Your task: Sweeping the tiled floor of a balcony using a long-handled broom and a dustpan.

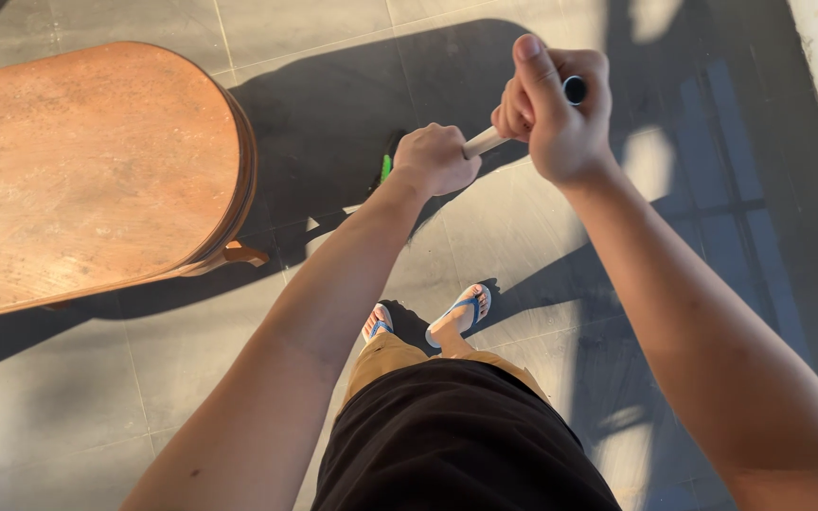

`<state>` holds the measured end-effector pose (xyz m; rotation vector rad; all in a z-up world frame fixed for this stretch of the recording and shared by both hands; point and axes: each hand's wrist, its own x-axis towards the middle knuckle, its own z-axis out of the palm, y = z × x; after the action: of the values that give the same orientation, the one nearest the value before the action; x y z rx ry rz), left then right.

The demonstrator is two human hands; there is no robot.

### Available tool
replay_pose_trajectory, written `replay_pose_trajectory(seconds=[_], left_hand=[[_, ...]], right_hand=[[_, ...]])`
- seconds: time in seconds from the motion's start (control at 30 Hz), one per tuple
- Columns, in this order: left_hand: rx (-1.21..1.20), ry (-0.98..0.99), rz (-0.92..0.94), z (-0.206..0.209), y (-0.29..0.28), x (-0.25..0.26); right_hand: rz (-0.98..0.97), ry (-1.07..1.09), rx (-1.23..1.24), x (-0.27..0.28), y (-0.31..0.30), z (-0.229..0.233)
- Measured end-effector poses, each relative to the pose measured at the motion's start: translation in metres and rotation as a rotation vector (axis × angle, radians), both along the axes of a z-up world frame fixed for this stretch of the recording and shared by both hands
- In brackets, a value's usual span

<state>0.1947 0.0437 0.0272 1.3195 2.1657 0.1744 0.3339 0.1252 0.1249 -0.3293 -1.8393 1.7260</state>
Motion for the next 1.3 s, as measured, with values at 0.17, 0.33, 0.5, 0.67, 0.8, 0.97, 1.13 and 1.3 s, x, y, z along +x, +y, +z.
replay_pose_trajectory(seconds=[0.17,0.33,0.5,0.67,0.8,0.97,1.13,1.3], left_hand=[[-0.114,0.025,0.201,-0.022,-0.093,-0.043],[-0.227,-0.011,0.319,-0.068,-0.180,-0.067],[-0.259,-0.161,0.344,-0.092,-0.206,-0.074],[-0.179,-0.224,0.355,-0.084,-0.170,-0.037],[-0.068,-0.253,0.313,-0.081,-0.100,0.011],[-0.025,-0.311,0.293,-0.076,0.005,0.093],[-0.012,-0.281,0.198,-0.049,0.053,0.132],[0.038,-0.056,0.110,-0.018,0.031,0.121]], right_hand=[[0.188,0.024,-0.060,-0.053,-0.070,-0.028],[0.360,-0.007,-0.095,-0.083,-0.139,-0.063],[0.426,-0.100,-0.067,-0.088,-0.162,-0.070],[0.421,-0.146,-0.026,-0.062,-0.131,-0.049],[0.409,-0.179,0.050,-0.017,-0.069,-0.030],[0.297,-0.247,0.084,0.068,0.015,-0.014],[0.250,-0.228,0.173,0.115,0.054,0.005],[0.166,-0.071,0.112,0.104,0.047,0.013]])
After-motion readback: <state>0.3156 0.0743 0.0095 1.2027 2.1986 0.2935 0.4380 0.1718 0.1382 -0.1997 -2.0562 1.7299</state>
